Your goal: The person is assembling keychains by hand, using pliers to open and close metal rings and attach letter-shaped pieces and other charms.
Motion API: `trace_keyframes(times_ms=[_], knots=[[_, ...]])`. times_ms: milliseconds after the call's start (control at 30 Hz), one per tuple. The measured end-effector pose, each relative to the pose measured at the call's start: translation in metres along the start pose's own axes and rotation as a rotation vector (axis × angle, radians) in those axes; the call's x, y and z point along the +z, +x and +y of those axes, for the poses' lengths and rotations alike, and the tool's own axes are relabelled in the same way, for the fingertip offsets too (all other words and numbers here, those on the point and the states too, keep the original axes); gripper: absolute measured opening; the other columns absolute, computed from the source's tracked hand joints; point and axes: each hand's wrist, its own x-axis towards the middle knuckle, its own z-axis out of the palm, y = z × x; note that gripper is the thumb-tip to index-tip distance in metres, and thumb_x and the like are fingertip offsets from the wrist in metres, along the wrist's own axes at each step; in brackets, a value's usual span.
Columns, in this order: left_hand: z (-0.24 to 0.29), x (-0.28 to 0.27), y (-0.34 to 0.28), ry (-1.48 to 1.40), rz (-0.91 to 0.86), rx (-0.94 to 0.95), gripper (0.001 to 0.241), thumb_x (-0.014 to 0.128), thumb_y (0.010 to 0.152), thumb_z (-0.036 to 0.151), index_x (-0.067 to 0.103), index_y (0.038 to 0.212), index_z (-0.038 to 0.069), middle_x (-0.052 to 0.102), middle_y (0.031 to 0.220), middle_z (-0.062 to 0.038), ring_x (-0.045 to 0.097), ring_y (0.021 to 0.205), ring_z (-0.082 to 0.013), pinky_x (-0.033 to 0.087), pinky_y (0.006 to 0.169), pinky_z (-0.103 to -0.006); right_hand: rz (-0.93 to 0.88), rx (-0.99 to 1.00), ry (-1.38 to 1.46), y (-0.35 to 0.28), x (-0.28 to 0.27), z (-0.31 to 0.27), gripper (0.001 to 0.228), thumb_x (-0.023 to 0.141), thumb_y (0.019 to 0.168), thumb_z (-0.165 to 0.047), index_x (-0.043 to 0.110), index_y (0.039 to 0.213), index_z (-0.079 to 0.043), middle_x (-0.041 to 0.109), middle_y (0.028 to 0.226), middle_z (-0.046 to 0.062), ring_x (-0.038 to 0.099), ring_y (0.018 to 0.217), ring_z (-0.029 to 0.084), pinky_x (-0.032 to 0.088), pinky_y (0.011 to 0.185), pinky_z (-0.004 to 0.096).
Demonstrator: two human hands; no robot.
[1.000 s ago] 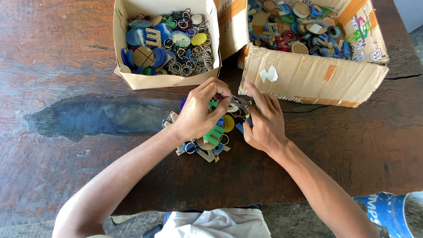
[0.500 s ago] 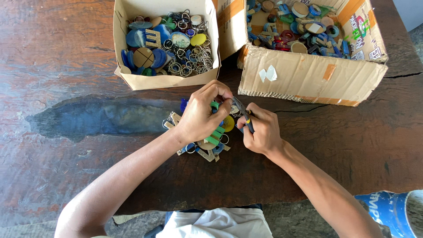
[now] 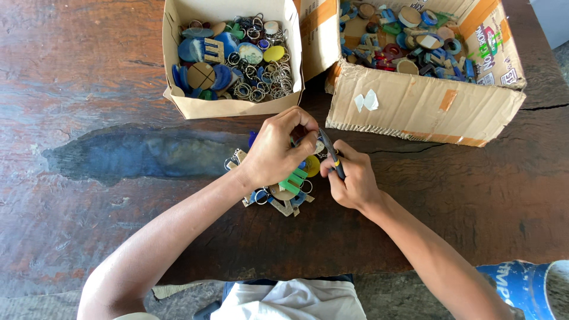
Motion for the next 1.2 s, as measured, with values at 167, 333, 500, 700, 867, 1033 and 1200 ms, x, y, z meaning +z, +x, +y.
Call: trace_keyframes(times_ms=[167,333,500,700,867,1033,1200], knots=[[-0.008,-0.006,-0.001,-0.05,-0.065,-0.146,0.009,0.065,0.09,0.004,0.067,0.094,-0.003,0.065,0.079,-0.015,0.067,0.066,-0.0206,0.056,0.06,-0.0338,0.017,-0.076,-0.123,0.009,-0.007,-0.003,0.033,0.053,0.075,0.006,0.074,0.095,-0.01,0.063,0.097,0.011,0.066,0.079,0.032,0.054,0.072,0.043],[-0.01,-0.014,0.006,0.077,-0.219,-0.332,0.012,0.067,0.087,0.012,0.068,0.081,0.002,0.066,0.066,-0.011,0.068,0.063,-0.0215,0.053,0.06,-0.036,0.073,-0.067,-0.132,0.015,-0.014,-0.009,0.042,0.05,0.076,0.007,0.076,0.105,-0.007,0.068,0.109,0.015,0.067,0.092,0.037,0.053,0.083,0.046],[-0.017,-0.013,0.006,0.326,-0.337,-0.457,0.018,0.066,0.082,0.023,0.067,0.079,0.005,0.07,0.077,-0.014,0.073,0.074,-0.0359,0.057,0.066,-0.0443,0.052,-0.04,-0.153,0.018,-0.015,-0.01,0.039,0.051,0.078,0.008,0.076,0.104,-0.006,0.069,0.11,0.014,0.069,0.096,0.038,0.053,0.086,0.047],[-0.002,-0.03,0.016,0.519,-0.455,-0.391,0.019,0.061,0.095,0.02,0.074,0.098,0.006,0.073,0.096,-0.014,0.076,0.085,-0.0332,0.062,0.078,-0.0449,0.028,-0.004,-0.133,0.018,-0.013,-0.005,0.038,0.055,0.079,0.009,0.077,0.106,-0.007,0.068,0.107,0.013,0.068,0.097,0.04,0.052,0.088,0.051],[0.001,-0.054,0.027,0.614,-0.366,-0.263,0.017,0.063,0.095,0.012,0.076,0.102,0.004,0.074,0.094,-0.015,0.076,0.081,-0.036,0.062,0.071,-0.0463,0.047,-0.005,-0.142,0.012,-0.008,0.003,0.035,0.055,0.085,0.005,0.077,0.108,-0.009,0.068,0.11,0.01,0.069,0.101,0.035,0.051,0.092,0.045],[0.013,-0.102,0.061,0.373,-0.23,-0.279,0.02,0.056,0.103,0.006,0.073,0.111,0.0,0.072,0.091,-0.017,0.069,0.06,-0.0194,0.057,0.058,-0.028,0.059,-0.013,-0.132,0.013,-0.008,0.002,0.032,0.058,0.086,0.004,0.078,0.107,-0.009,0.069,0.109,0.01,0.069,0.1,0.034,0.051,0.092,0.044],[-0.053,-0.116,0.103,0.574,-0.186,-0.258,0.025,0.056,0.094,0.002,0.077,0.106,0.01,0.077,0.118,-0.009,0.074,0.106,-0.0232,0.059,0.101,-0.0384,-0.085,0.104,-0.207,0.011,-0.01,-0.004,0.029,0.054,0.094,0.0,0.073,0.115,-0.002,0.064,0.116,0.014,0.063,0.109,0.034,0.049,0.097,0.047]])
